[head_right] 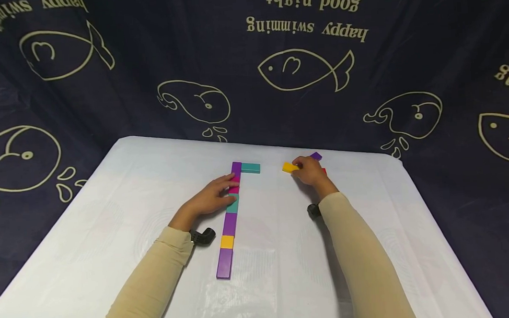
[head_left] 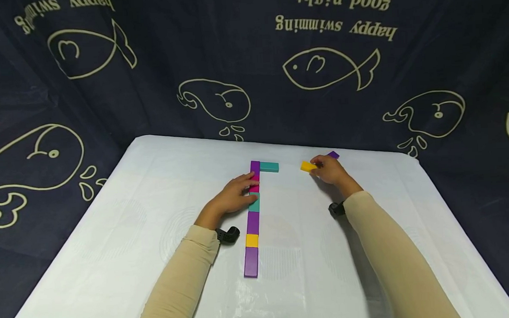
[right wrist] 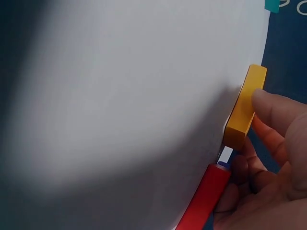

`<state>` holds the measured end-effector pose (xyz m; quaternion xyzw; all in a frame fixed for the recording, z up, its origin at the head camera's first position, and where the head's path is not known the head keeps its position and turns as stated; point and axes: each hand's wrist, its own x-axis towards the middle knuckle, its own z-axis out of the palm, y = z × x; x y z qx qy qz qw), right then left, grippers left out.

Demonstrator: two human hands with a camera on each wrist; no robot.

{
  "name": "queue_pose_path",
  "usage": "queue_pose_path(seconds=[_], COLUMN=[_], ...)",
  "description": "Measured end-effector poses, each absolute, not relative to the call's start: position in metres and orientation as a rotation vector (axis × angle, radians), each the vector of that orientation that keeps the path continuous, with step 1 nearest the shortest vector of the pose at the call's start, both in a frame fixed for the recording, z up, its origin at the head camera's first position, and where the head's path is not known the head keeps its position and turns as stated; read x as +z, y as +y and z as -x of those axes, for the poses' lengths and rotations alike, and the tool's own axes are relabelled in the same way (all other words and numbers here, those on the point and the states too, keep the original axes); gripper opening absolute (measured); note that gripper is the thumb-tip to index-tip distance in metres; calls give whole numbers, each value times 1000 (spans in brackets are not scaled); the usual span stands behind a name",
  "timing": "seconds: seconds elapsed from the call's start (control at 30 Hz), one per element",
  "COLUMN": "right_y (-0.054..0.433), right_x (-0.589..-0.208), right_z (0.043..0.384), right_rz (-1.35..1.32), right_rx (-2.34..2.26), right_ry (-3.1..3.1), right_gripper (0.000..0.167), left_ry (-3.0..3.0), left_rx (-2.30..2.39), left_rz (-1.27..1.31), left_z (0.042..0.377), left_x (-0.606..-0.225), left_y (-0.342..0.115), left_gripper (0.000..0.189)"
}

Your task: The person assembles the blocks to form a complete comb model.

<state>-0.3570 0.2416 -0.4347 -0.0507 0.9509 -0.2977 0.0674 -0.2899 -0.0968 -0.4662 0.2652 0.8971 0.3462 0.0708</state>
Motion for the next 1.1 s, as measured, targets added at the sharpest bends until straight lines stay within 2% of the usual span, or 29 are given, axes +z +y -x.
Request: queue_pose_path(seconds=[0.57,1.1], right_y=[238,223], right_x=[-432,-424], right_z=[356,352], right_rz=[103,244], right_rx=[-870,-930], right_ry=[2855,2869], right_gripper=[33,31], left_ry=[2699,2702], left_rx=[1039,1040], left_rz=[-786,-802], left_z=[289,288], left_x=[-465,-463], left_y=[-96,-97], left_gripper=[51,51])
